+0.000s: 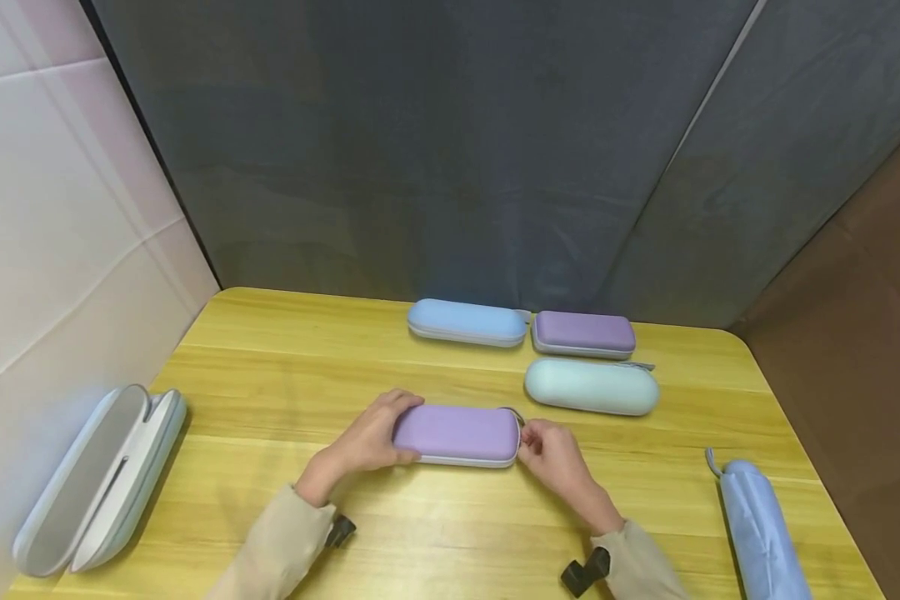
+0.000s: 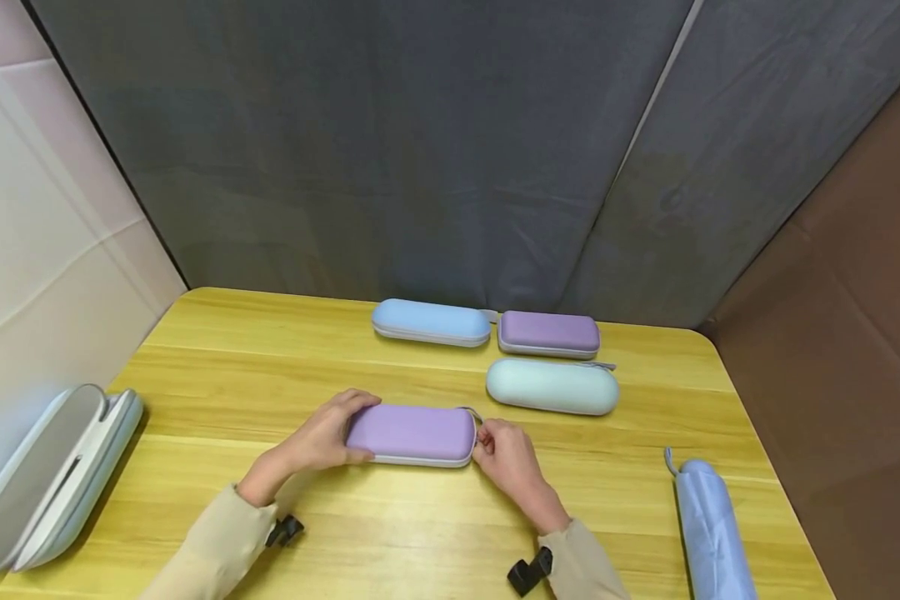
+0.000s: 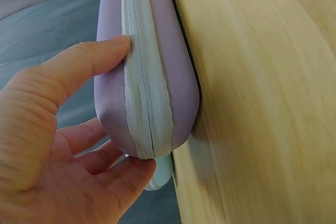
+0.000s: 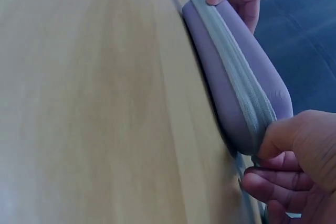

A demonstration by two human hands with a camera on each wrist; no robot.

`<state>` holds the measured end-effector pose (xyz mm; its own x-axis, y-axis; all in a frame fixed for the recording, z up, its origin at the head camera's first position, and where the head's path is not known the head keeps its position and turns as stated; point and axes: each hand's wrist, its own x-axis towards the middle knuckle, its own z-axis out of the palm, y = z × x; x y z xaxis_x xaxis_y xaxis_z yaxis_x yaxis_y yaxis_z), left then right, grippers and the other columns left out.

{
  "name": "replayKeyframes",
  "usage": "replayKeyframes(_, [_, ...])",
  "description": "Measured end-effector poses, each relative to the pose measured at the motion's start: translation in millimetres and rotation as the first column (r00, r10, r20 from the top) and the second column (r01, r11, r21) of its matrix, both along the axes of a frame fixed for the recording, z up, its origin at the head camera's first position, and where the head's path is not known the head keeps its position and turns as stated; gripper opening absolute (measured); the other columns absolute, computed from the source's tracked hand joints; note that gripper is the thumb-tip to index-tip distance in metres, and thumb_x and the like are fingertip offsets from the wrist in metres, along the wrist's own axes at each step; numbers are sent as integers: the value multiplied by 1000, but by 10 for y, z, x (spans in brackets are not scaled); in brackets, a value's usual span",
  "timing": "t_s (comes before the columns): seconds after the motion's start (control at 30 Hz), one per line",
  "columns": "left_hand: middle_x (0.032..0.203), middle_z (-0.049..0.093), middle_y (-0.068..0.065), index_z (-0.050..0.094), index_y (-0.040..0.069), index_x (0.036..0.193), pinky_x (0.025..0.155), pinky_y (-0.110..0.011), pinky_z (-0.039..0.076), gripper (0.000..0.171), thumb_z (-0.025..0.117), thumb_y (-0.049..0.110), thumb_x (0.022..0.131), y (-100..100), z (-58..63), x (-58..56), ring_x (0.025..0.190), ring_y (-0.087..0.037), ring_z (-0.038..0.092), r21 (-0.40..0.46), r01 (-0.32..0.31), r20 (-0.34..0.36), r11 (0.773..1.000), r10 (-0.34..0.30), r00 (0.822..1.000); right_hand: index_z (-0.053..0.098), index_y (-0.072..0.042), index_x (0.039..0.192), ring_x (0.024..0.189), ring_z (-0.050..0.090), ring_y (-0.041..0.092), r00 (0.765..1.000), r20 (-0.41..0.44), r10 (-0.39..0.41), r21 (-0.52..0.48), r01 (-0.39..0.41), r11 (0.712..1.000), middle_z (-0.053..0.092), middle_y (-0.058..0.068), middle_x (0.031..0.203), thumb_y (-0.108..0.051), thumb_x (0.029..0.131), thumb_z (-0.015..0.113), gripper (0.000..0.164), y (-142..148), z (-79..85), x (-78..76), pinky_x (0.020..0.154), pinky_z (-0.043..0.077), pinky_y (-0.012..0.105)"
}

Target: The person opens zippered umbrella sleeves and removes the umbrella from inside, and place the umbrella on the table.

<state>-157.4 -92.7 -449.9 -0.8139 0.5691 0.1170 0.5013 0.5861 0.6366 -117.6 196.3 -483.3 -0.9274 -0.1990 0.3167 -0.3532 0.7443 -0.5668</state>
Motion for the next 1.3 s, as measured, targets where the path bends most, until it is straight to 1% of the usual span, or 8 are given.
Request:
replayKeyframes(0.17, [119,55,-13,52,-6,124,94,-46,44,70,83,15,65,4,-12,-4,109,-30,52,5,2,-6,1000,-2,1000,57,-8,70,58,48,6,1000,-9,-8,28,8,1000,54,-4,64,9,69,66,19,19,-27,22,51,43,20])
replayKeyframes(0.3, [117,57,-12,55,-5,122,92,-44,46,70,84,17,63,-2,-29,0,107,-28,54,13,-9,-45,1000,10,999,56,-10,69,57,45,6,1000,-18,-18,61,19,998,53,-5,63,8,70,66,20,9,-7,66,50,43,20])
replayKeyframes(0.57, [109,61,-11,60,-3,115,85,-43,50,69,87,21,56,17,-75,74,99,-27,57,23,-104,-132,994,106,986,55,-13,64,54,44,4,999,-8,-49,97,49,994,52,-8,60,5,68,65,21,-65,57,172,48,40,18])
replayKeyframes(0.73, [103,62,-12,61,-2,112,78,-41,52,70,87,27,53,63,-87,188,93,-27,58,-21,-187,-193,982,180,965,55,-12,62,52,44,2,999,-18,-40,81,41,996,52,-7,57,6,66,65,21,-169,99,238,47,40,16])
replayKeyframes(0.87, [95,60,-9,62,1,108,66,-37,53,68,87,32,53,125,-85,310,84,-23,58,-61,-257,-236,965,236,943,56,-12,63,52,44,2,999,2,-36,74,35,997,52,-6,57,5,67,65,20,-271,117,264,47,39,16])
replayKeyframes(0.97, [88,58,-6,62,3,106,56,-34,51,67,86,36,52,178,-75,393,75,-19,56,-92,-300,-270,950,266,925,56,-12,63,51,43,1,1000,-21,-18,75,19,997,52,-6,56,5,67,65,19,-354,99,272,46,39,15])
replayKeyframes(1.17, [81,54,-9,60,4,107,44,-29,46,69,84,41,53,285,-62,539,67,-18,52,-160,-351,-340,922,283,897,57,-12,61,50,42,-1,994,-82,67,69,-61,996,51,-8,55,4,66,65,18,-515,75,306,45,37,13])
replayKeyframes(1.3, [74,52,-9,59,4,105,39,-26,42,69,82,46,55,352,-44,620,60,-17,49,-203,-380,-397,903,279,874,59,-11,63,51,45,-1,994,-42,100,37,-99,994,54,-6,57,4,68,66,17,-560,69,315,46,39,12])
